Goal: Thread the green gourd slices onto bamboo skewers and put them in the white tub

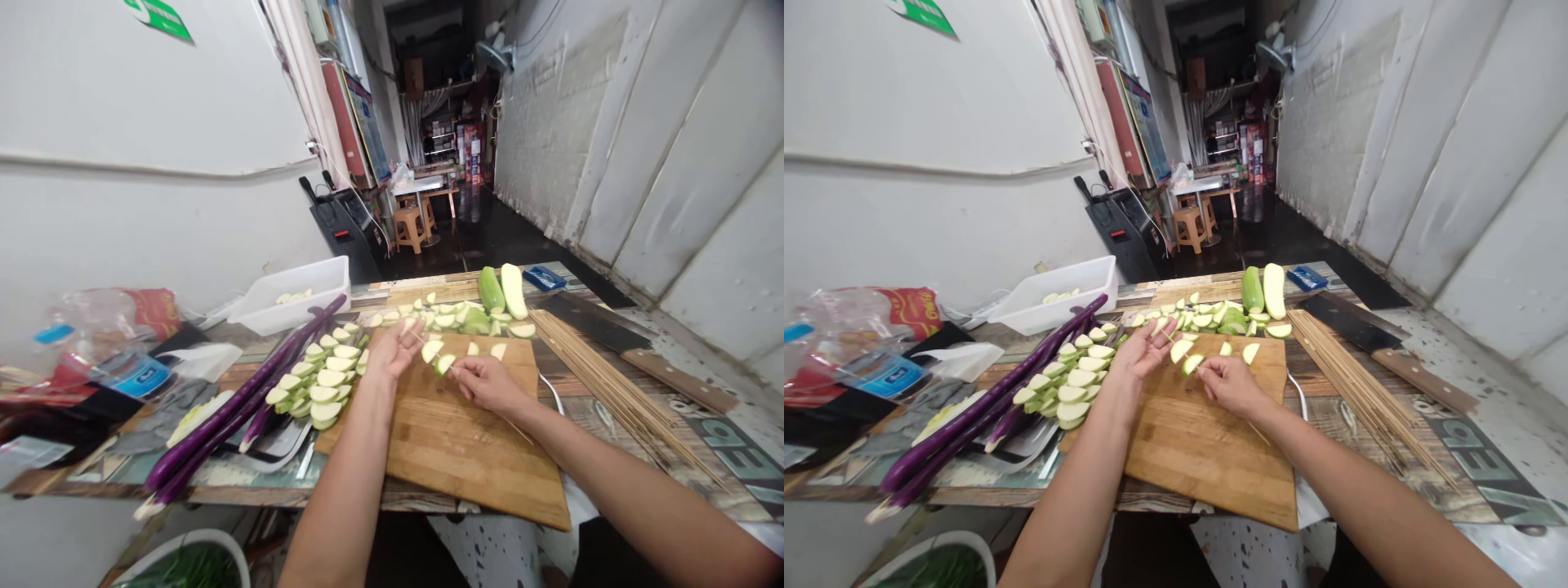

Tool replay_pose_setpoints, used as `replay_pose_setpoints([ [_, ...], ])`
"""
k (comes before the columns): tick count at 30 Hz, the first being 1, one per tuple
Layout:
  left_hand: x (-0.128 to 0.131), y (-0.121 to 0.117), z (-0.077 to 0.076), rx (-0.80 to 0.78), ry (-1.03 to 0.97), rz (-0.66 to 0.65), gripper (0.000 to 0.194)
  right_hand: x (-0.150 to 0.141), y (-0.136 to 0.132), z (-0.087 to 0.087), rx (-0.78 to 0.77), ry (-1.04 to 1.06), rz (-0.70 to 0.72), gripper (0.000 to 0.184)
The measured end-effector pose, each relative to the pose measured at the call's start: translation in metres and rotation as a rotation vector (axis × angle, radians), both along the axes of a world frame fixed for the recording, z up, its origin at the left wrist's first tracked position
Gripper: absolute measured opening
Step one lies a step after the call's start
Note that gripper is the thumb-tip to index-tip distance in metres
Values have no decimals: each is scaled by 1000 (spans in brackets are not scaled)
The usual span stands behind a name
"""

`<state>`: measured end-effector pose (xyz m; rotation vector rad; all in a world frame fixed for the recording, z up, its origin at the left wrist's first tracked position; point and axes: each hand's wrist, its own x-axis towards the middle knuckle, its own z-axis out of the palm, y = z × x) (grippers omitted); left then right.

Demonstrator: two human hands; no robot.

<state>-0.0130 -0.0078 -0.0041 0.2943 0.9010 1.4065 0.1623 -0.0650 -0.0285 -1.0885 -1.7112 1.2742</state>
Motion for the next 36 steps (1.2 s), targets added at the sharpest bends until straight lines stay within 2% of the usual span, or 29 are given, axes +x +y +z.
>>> replay_pose_setpoints([
  [9, 3, -1, -1, 23, 35, -2, 5, -1, 2, -5, -11, -20, -22, 20],
  [17, 6, -1, -3, 9, 79, -76, 3, -2, 1, -3, 1, -35, -43, 20],
  [22, 8, -2, -1, -20, 61, -81, 5, -3, -1, -3, 138, -66, -64, 30],
  [26, 10, -3, 2, -21, 54, -78, 4, -2, -1, -5, 306, -150, -123, 29],
  [28, 11, -4, 4, -20, 50, -78, 3, -2, -1, -5, 333, -176, -146, 29],
  [36, 13, -5, 5, -15, 50, -86, 3, -5, 1, -9, 206, -126, -58, 26],
])
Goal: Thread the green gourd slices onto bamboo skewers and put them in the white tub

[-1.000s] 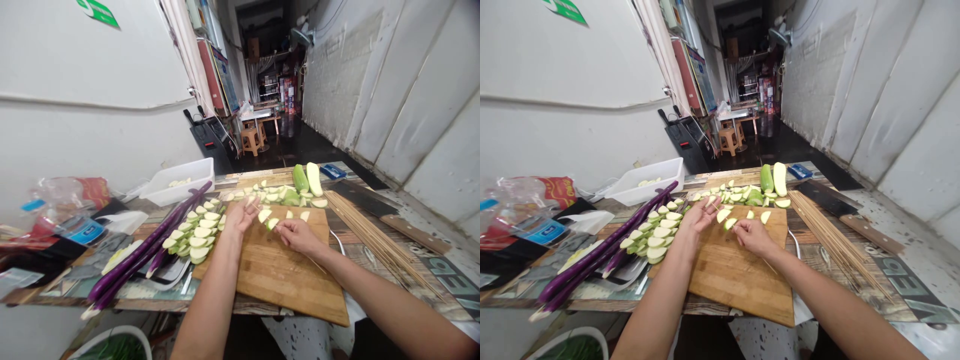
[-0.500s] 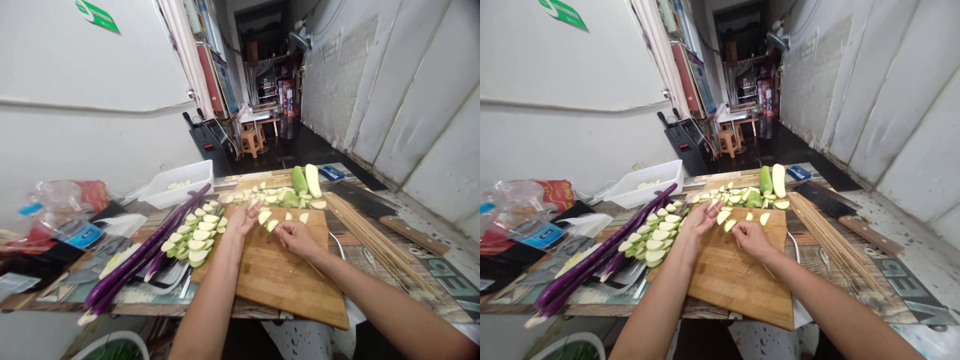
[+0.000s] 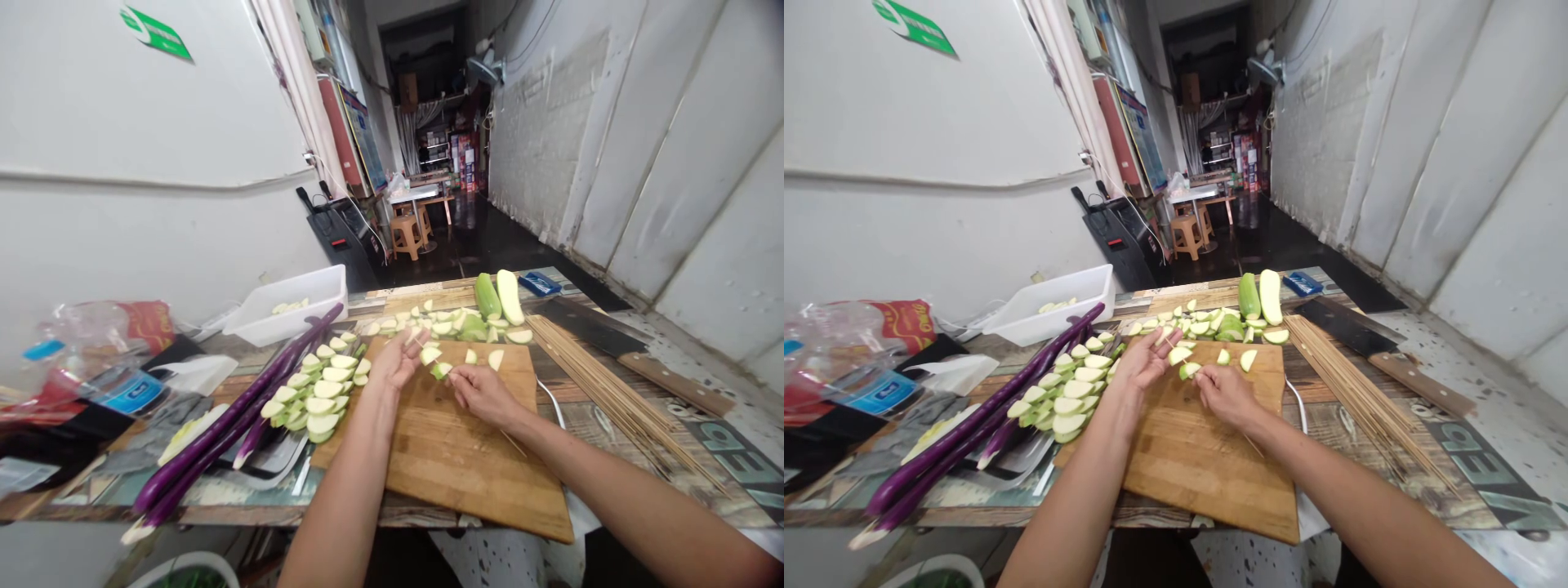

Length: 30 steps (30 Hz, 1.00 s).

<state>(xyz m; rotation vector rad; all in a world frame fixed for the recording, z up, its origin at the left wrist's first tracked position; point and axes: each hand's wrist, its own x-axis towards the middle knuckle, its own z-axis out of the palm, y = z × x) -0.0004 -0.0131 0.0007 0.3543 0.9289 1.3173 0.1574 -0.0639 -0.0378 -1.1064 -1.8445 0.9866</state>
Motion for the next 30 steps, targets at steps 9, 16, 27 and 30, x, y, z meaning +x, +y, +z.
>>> replay_pose_setpoints([
  [9, 2, 2, -3, 12, 21, 5, 4, 2, 0, 3, 122, -54, -133, 30],
  [16, 4, 0, -2, 0, -5, -2, 3, 2, 5, -1, -62, 13, -2, 26],
  [27, 7, -3, -1, -6, 14, -10, 4, 1, 4, -2, 85, 1, -146, 21],
  [30, 7, -3, 0, -7, -1, -11, 5, 1, 3, 0, 60, 9, -129, 26],
])
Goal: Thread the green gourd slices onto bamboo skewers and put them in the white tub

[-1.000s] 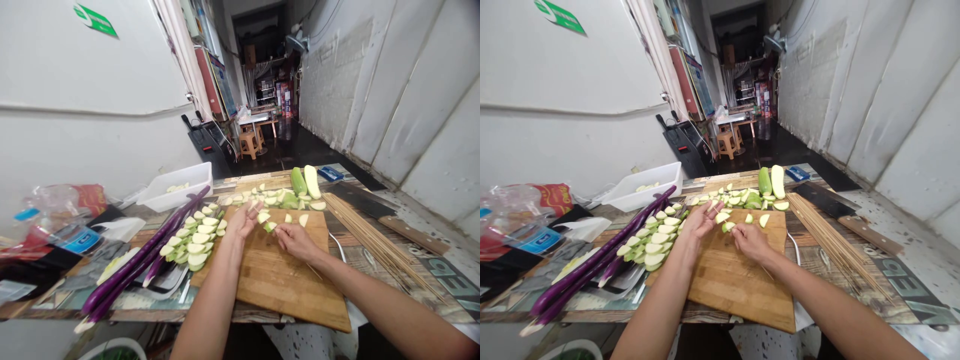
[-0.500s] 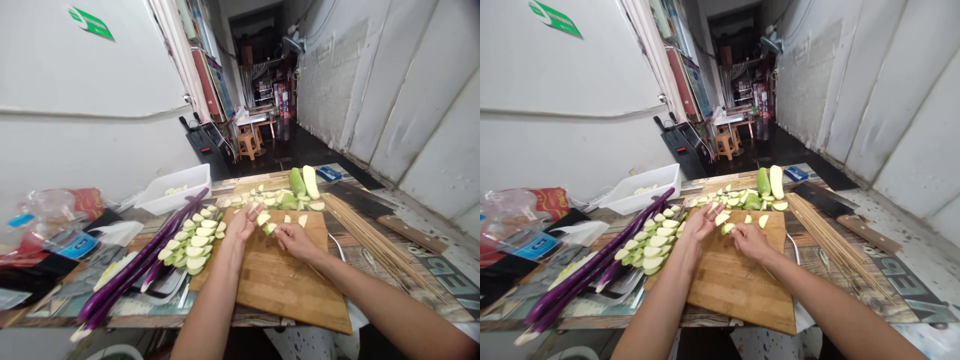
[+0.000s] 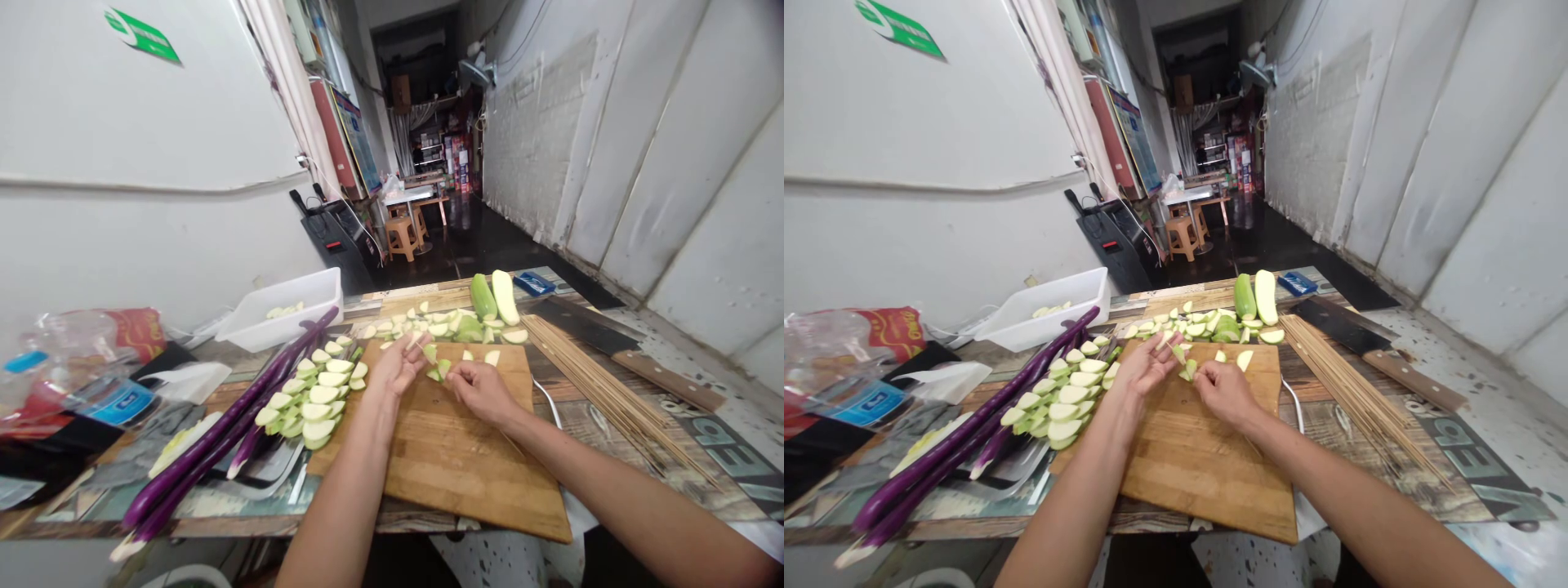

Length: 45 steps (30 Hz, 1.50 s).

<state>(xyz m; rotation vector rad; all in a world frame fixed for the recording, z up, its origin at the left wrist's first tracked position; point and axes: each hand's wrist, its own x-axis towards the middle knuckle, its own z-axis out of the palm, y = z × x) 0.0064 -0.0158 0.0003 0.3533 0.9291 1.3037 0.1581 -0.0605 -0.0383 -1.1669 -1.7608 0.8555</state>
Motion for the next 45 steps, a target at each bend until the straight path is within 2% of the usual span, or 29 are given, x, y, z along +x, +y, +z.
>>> replay_pose_setpoints([
  [10, 1, 0, 0, 19, -20, -15, 6, -2, 1, -3, -179, 96, 103, 26],
  [16, 7, -3, 0, 16, 21, -70, 10, -1, 2, -1, -108, 126, 59, 31],
  [23, 9, -4, -3, 40, -6, -100, 12, -1, 4, -2, -137, 185, 58, 29],
  [26, 6, -1, -5, 71, -33, -69, 13, -2, 3, -3, -173, 208, 60, 26],
  [30, -1, 3, -8, 102, -16, 41, 11, -2, 2, -5, -207, 136, 93, 22],
  [32, -1, 3, -9, 103, -15, 65, 8, -2, 1, -4, -166, 93, 92, 26],
  [37, 9, -3, -10, 62, 15, -68, 5, 0, 0, 2, -40, 57, 62, 33],
  [41, 17, -7, -9, 59, 31, -18, 17, -1, -1, 5, -19, 8, 44, 32],
  [45, 20, -9, -6, 97, 66, 10, 9, -1, -2, 4, 26, -38, 32, 30],
])
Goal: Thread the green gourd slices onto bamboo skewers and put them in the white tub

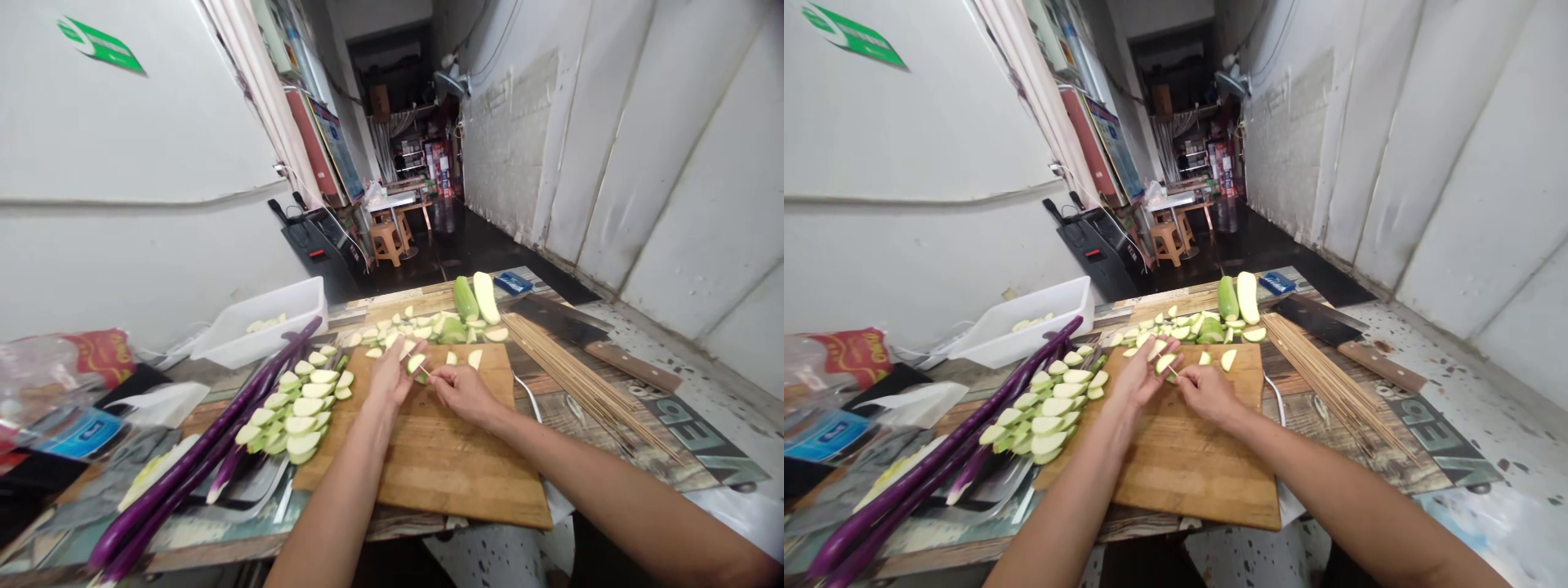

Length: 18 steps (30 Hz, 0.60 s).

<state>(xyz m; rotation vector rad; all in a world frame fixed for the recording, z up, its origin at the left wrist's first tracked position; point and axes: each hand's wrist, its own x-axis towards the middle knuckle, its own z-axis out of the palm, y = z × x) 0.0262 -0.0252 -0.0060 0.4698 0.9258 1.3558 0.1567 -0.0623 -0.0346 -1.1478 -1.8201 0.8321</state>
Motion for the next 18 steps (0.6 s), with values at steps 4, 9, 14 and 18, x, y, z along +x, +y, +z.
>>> replay_pose_setpoints([
  [4, 2, -1, 0, 28, 40, 12, 7, 0, 0, -1, 31, -26, -30, 30],
  [9, 5, -2, -3, 6, 62, 16, 6, 1, -1, -2, 77, -41, -38, 30],
  [14, 11, -4, -2, 8, 80, 21, 5, 1, 0, -3, 110, -79, -80, 28],
  [18, 7, -3, 2, 36, 90, 6, 11, 1, 0, -2, 123, -60, -73, 30],
])
